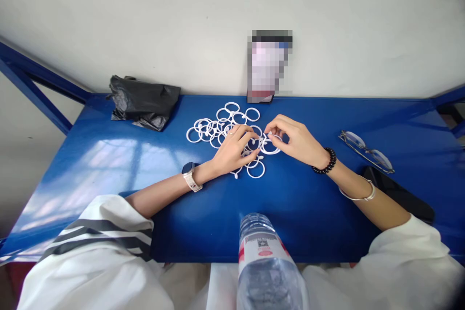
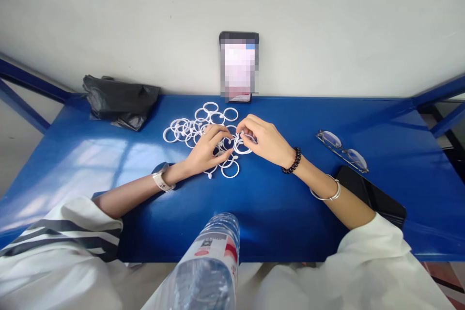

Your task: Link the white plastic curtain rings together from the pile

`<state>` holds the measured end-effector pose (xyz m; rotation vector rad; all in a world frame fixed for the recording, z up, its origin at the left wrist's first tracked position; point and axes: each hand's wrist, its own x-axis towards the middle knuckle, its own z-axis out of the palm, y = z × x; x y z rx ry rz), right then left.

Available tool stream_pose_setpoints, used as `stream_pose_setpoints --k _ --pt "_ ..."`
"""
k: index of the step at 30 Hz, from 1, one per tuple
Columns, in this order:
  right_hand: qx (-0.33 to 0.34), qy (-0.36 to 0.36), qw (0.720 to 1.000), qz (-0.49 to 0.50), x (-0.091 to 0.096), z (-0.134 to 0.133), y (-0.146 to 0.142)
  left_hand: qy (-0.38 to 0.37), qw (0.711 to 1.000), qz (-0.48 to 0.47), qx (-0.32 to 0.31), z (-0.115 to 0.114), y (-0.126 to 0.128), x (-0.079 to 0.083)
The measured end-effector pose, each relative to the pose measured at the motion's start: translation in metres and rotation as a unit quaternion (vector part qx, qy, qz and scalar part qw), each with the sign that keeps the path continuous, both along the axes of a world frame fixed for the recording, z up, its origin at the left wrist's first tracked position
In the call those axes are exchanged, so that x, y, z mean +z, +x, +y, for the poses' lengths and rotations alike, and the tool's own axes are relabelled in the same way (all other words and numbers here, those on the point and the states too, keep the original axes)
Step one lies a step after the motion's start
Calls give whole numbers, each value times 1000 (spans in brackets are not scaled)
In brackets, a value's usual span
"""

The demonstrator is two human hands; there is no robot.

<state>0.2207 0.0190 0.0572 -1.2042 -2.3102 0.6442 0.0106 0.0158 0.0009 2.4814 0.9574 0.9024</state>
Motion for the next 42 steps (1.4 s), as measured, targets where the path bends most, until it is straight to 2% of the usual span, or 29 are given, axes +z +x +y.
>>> stream_pose_setpoints --k 9,19,27,34,42 --pt "-1 -7 999 38 0 -3 -3 24 999 -14 -31 0 0 1" --pt "-20 21 998 49 -4 -2 -3 19 995 27 -92 0 -2 -1" --pt "-45 47 998 26 -6 2 1 16 996 15 -91 1 -1 -1" --pt "-69 54 996 3 -7 5 3 35 998 -27 -43 -1 0 1" --pt "-79 90 991 -64 -14 9 6 63 991 -83 -85 -1 -1 2"
